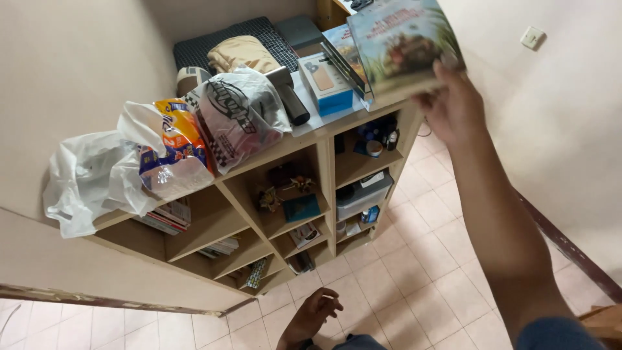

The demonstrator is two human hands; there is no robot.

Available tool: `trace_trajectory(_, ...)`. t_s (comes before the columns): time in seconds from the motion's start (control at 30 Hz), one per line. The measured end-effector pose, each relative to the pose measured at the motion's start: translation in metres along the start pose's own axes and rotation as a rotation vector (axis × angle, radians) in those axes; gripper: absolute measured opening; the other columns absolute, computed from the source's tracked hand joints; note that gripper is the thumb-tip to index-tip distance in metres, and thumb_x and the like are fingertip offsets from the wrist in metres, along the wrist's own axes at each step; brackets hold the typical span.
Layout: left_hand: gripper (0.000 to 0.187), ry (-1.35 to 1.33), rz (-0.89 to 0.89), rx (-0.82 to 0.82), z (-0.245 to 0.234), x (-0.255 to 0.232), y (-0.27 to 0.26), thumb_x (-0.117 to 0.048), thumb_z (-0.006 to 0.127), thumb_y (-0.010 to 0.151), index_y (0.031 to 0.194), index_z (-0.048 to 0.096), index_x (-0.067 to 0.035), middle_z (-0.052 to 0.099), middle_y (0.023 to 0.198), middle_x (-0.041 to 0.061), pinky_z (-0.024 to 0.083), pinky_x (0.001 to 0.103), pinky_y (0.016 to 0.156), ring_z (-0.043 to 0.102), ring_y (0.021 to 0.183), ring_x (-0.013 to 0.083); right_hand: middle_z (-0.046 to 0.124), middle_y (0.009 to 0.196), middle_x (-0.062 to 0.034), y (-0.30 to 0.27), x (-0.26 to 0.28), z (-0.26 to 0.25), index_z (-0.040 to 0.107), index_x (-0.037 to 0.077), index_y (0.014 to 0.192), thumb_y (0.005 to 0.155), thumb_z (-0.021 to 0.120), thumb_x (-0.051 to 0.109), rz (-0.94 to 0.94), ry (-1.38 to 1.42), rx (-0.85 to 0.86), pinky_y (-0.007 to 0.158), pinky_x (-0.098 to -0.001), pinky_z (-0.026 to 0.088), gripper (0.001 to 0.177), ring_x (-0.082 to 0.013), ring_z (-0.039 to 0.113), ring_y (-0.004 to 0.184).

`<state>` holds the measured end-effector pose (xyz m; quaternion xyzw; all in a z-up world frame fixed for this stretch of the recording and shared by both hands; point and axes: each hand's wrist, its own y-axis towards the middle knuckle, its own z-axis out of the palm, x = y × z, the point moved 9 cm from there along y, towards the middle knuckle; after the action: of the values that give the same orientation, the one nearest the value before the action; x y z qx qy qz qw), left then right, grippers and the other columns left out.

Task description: The person removes several books from a wooden shelf one by one and places them on the top of the shelf. Then, using a feather duster, the person wipes the empty shelf compartments. The books remain stacked on top of the shelf at the end of the clip.

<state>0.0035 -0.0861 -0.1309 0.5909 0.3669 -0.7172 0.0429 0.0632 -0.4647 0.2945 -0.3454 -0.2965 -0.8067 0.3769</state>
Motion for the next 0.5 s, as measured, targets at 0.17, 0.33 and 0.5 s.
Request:
trace_trajectory(0.17, 0.029, -0.011, -0.199, -0.055, -0.004, -0.010, -0.026, -0.039, 0.061, 0.098, 0.118, 0.065, -0.018, 0.079, 0.107, 0.003, 0.051, 0.030, 0.082, 0.072, 0.093, 0.0170, 0.075, 0.113, -0.0120, 0.055, -0.018, -0.021, 0.053, 0.003, 0.130, 0.081, 0.082, 0.032, 0.018, -0.286, -0.188, 0.074, -0.0245, 0.070, 0.063, -0.0203, 0.077, 0.092)
trace_trajectory(0.33, 0.030, -0.037, -0.236, -0.069, -0.011, 0.006, -0.027, -0.039, 0.062, 0.099, 0.119, 0.065, -0.016, 0.079, 0.107, 0.006, 0.053, 0.030, 0.087, 0.070, 0.093, 0.0176, 0.069, 0.087, 0.0016, 0.047, -0.003, -0.026, 0.042, 0.012, 0.133, 0.104, 0.069, 0.028, -0.013, -0.711, -0.369, 0.048, -0.0178, 0.049, 0.043, -0.0043, 0.058, 0.058)
trace_trajectory(0.5, 0.026, -0.023, -0.133, -0.058, -0.011, 0.001, -0.021, -0.033, 0.063, 0.100, 0.117, 0.065, -0.013, 0.079, 0.103, 0.007, 0.057, 0.030, 0.084, 0.071, 0.090, 0.0180, 0.061, 0.074, -0.0026, 0.067, -0.005, -0.041, 0.052, 0.013, 0.117, 0.103, 0.061, 0.019, -0.043, -0.689, -0.269, 0.044, -0.0230, 0.037, 0.018, -0.0081, 0.049, 0.050)
